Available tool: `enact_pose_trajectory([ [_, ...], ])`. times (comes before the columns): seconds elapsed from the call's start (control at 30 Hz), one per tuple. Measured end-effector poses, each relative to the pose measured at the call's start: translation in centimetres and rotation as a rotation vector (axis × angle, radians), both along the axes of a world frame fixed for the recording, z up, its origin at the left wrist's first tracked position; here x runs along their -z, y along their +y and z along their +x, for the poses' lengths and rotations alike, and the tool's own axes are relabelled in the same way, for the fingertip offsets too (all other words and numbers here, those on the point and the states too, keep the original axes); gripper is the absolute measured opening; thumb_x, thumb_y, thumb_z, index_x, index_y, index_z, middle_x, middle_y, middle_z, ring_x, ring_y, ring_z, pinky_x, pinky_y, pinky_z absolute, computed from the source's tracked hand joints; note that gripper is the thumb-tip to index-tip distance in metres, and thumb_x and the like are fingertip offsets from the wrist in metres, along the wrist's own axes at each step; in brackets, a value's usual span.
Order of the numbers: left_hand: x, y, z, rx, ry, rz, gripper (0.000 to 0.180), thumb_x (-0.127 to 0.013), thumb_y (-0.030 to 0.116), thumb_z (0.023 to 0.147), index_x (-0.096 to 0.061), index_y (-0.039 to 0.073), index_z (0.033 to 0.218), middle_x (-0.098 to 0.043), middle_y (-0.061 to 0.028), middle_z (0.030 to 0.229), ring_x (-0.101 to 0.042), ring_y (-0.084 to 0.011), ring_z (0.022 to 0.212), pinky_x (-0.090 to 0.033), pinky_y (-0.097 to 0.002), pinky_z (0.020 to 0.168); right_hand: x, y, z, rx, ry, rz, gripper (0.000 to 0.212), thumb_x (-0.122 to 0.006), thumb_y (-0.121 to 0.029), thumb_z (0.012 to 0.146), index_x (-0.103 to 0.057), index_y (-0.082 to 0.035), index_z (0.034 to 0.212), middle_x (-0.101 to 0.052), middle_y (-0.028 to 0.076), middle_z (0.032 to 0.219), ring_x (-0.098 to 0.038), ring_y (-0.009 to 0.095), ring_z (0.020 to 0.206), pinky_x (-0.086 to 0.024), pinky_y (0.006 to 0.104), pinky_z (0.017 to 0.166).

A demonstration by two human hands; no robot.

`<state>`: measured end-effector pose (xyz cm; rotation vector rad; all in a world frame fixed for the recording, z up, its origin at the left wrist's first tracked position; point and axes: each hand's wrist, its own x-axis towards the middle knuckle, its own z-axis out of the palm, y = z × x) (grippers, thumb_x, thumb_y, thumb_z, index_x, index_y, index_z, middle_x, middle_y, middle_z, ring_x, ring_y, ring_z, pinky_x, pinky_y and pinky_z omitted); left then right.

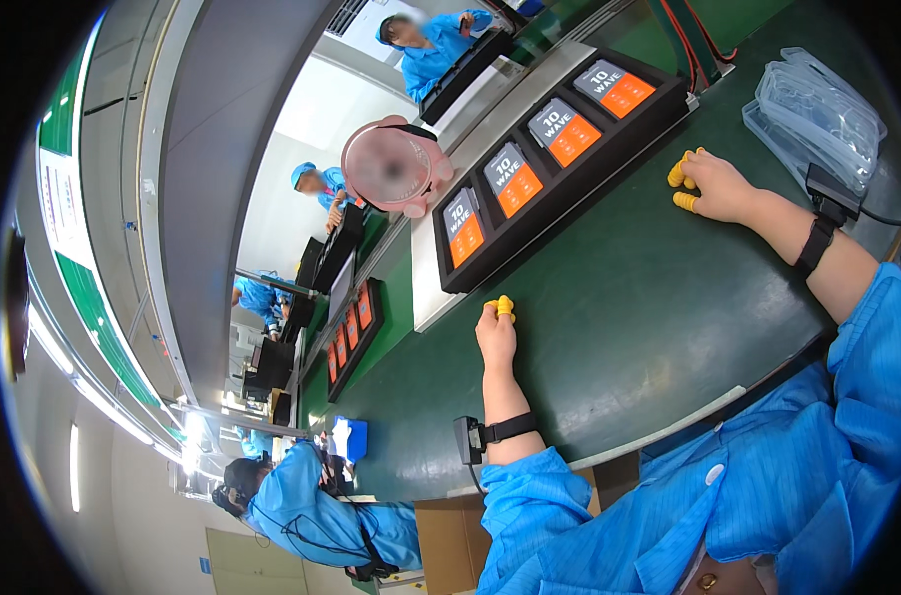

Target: Placing clear phone cases onto test jigs and inserting smartphones into cases for inspection or assembly.

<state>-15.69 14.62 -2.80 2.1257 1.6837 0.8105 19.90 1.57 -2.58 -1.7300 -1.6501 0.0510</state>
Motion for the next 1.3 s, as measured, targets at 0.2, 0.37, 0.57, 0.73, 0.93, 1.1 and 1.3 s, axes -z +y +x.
enact_pose_trajectory([
  [0.2,0.1,0.0,-0.1,0.001,-0.017,0.002,0.022,-0.045,0.015,0.080,-0.052,-0.003,0.090,-0.059,-0.0162,0.077,-0.059,-0.0251,0.071,-0.043,-0.0305,0.063,0.0,0.0,-0.1,-0.004,-0.004,0.003,0.018,-0.062,-0.011,0.067,-0.054,-0.005,0.082,-0.048,0.007,0.076,-0.050,0.023,0.073,-0.035,0.0346,0.086],
  [0.37,0.2,0.1,-0.1,-0.004,-0.006,0.014,0.022,-0.045,0.014,0.079,-0.053,-0.003,0.091,-0.060,-0.0158,0.077,-0.059,-0.0240,0.071,-0.044,-0.0303,0.063,0.0,0.0,0.1,-0.002,-0.011,0.001,0.019,-0.062,-0.011,0.067,-0.054,-0.005,0.082,-0.048,0.007,0.075,-0.050,0.023,0.073,-0.034,0.0355,0.087],
  [0.57,0.3,-0.5,1.1,0.034,-0.002,-0.005,0.023,-0.045,0.014,0.079,-0.053,-0.003,0.091,-0.060,-0.0160,0.076,-0.059,-0.0249,0.071,-0.044,-0.0306,0.063,0.7,-1.5,0.8,0.028,-0.008,-0.001,0.019,-0.062,-0.012,0.067,-0.054,-0.005,0.082,-0.048,0.007,0.075,-0.050,0.023,0.073,-0.034,0.0359,0.088],
  [0.73,-0.2,-0.3,0.4,0.000,0.011,-0.008,0.023,-0.046,0.014,0.078,-0.053,-0.003,0.092,-0.059,-0.0165,0.076,-0.059,-0.0254,0.071,-0.043,-0.0307,0.063,-1.5,-0.8,-0.9,0.009,0.042,-0.035,0.019,-0.062,-0.013,0.068,-0.054,-0.005,0.082,-0.048,0.007,0.075,-0.050,0.023,0.073,-0.033,0.0363,0.089],
  [0.93,-0.4,-0.3,-0.1,-0.013,-0.016,-0.009,0.023,-0.045,0.014,0.078,-0.053,-0.003,0.091,-0.059,-0.0165,0.077,-0.058,-0.0251,0.071,-0.043,-0.0308,0.063,-1.1,0.1,-0.5,-0.006,-0.046,0.008,0.019,-0.062,-0.013,0.068,-0.054,-0.005,0.082,-0.049,0.007,0.076,-0.050,0.023,0.073,-0.036,0.0348,0.085],
  [1.1,-0.1,-0.5,0.9,0.001,0.013,0.001,0.022,-0.045,0.014,0.079,-0.053,-0.003,0.091,-0.059,-0.0162,0.076,-0.058,-0.0246,0.071,-0.043,-0.0303,0.063,-1.6,-1.1,-0.5,0.009,0.013,-0.017,0.018,-0.062,-0.012,0.068,-0.054,-0.004,0.082,-0.049,0.007,0.075,-0.050,0.023,0.073,-0.036,0.0346,0.084],
  [1.3,1.8,0.7,0.0,0.022,-0.259,0.032,0.021,-0.042,0.014,0.083,-0.053,-0.003,0.090,-0.060,-0.0102,0.079,-0.056,-0.0159,0.069,-0.043,-0.0256,0.062,-3.7,-1.4,-1.6,0.029,0.002,-0.044,0.019,-0.062,-0.012,0.068,-0.054,-0.004,0.083,-0.049,0.008,0.075,-0.049,0.023,0.074,-0.033,0.0354,0.087],
])
